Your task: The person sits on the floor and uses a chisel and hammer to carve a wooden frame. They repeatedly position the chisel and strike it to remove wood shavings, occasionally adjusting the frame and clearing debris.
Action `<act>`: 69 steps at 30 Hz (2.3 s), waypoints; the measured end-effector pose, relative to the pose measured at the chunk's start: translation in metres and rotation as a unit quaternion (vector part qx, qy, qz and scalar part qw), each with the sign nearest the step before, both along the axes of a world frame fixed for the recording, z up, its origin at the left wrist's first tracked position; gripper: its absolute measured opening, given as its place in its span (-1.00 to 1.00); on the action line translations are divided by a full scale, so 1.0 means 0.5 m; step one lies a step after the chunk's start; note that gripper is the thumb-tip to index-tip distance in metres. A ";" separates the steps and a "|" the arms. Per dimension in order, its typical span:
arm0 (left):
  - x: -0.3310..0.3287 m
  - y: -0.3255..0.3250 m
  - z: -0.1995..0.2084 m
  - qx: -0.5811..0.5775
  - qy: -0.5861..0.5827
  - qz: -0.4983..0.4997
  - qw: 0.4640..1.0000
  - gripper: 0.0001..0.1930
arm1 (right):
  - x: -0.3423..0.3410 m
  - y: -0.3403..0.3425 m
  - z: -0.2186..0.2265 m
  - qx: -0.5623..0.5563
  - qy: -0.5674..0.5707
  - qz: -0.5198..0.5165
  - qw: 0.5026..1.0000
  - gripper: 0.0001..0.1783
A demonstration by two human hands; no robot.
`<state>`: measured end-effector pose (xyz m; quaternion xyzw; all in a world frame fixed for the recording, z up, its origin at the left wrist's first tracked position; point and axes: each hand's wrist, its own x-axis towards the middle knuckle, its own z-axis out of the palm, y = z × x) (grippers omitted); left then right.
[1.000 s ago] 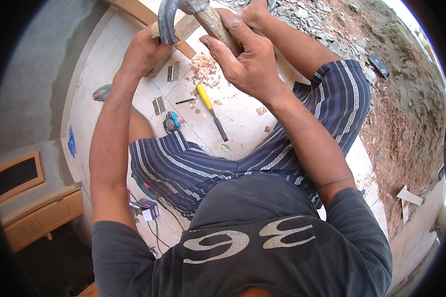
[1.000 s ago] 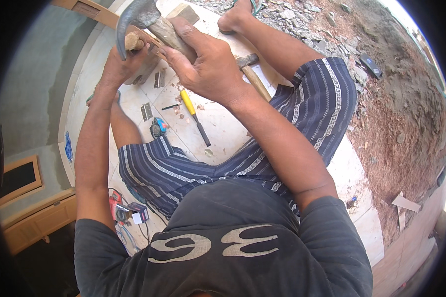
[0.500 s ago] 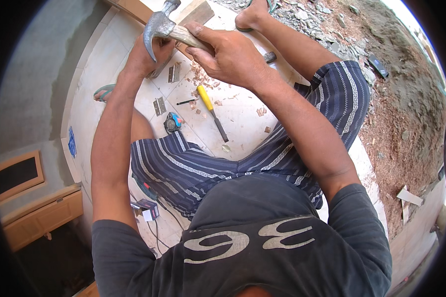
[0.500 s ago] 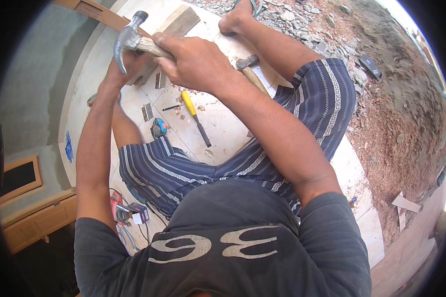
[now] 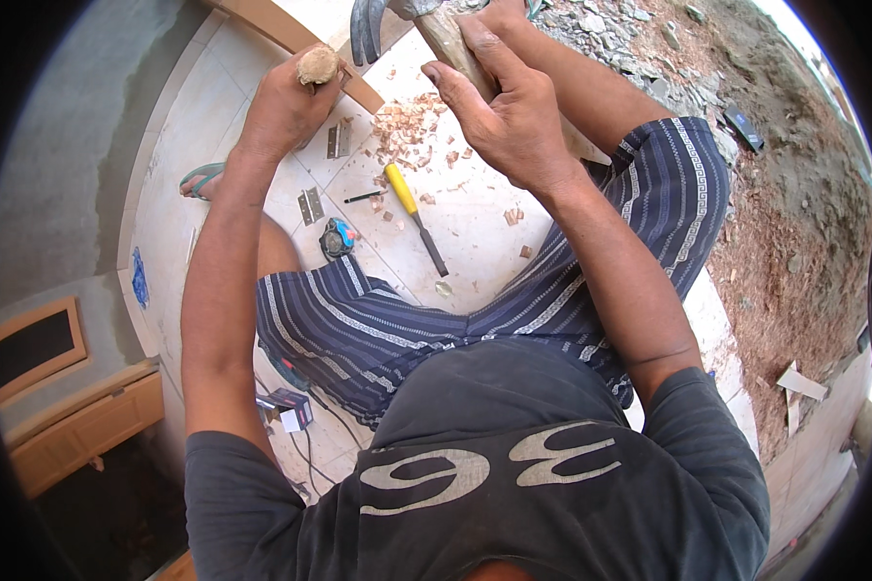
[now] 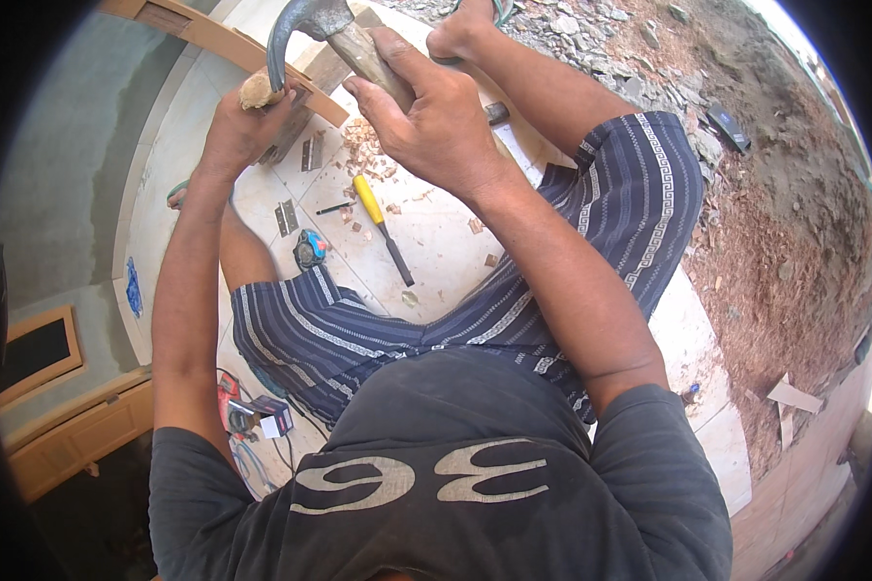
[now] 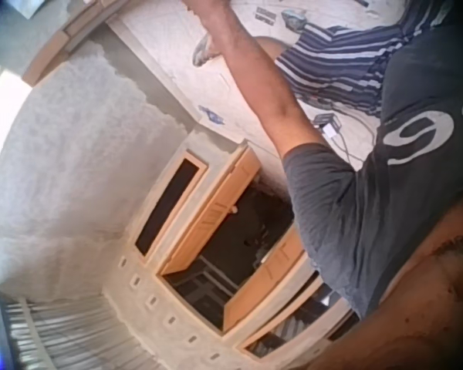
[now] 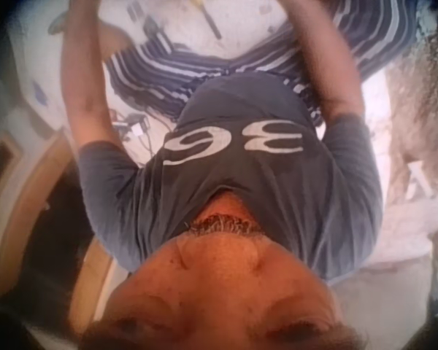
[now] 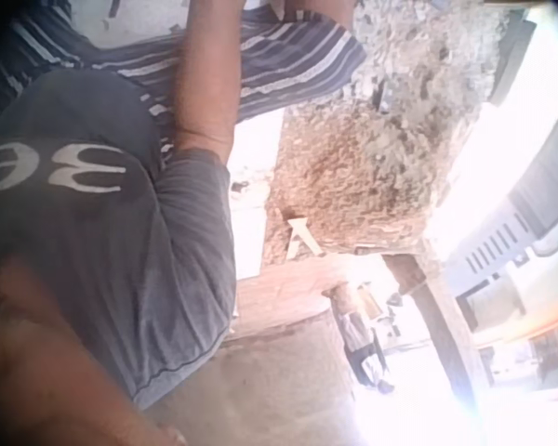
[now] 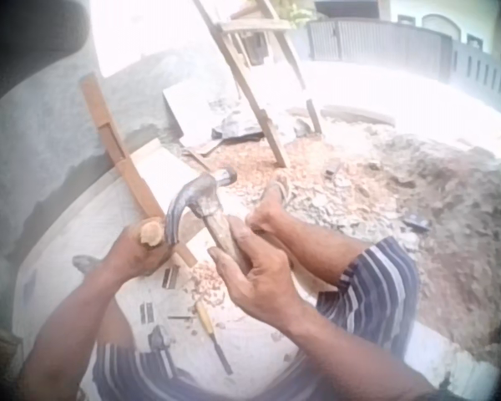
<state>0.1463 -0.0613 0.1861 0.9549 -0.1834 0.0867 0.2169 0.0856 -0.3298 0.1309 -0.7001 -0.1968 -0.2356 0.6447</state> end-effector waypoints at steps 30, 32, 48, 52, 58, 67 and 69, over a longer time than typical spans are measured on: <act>0.023 0.019 -0.009 0.015 0.005 -0.026 1.000 -0.82 | 0.002 0.019 0.019 -0.006 -0.034 0.015 0.999 -0.47; 0.013 0.009 -0.003 0.012 0.016 -0.015 1.000 -0.83 | 0.002 0.013 0.012 -0.017 -0.034 0.005 0.999 -0.47; 0.041 0.026 -0.030 0.054 -0.073 -0.101 0.991 -0.69 | 0.001 0.062 -0.001 -0.073 -0.091 -0.001 0.993 -0.43; 0.043 0.038 -0.031 0.104 -0.023 -0.037 0.994 -0.68 | 0.013 0.061 -0.005 -0.130 -0.064 0.015 0.989 -0.42; 0.048 0.018 -0.021 0.071 -0.022 -0.055 0.996 -0.77 | 0.014 0.060 0.004 -0.117 -0.054 0.011 0.992 -0.45; 0.059 0.056 0.041 -0.062 0.177 -0.085 0.979 -0.79 | -0.007 0.002 0.003 -0.018 0.098 0.069 0.993 -0.40; 0.049 0.081 0.069 -0.142 0.216 -0.073 0.963 -0.81 | -0.021 -0.031 -0.013 0.030 0.193 0.076 0.978 -0.38</act>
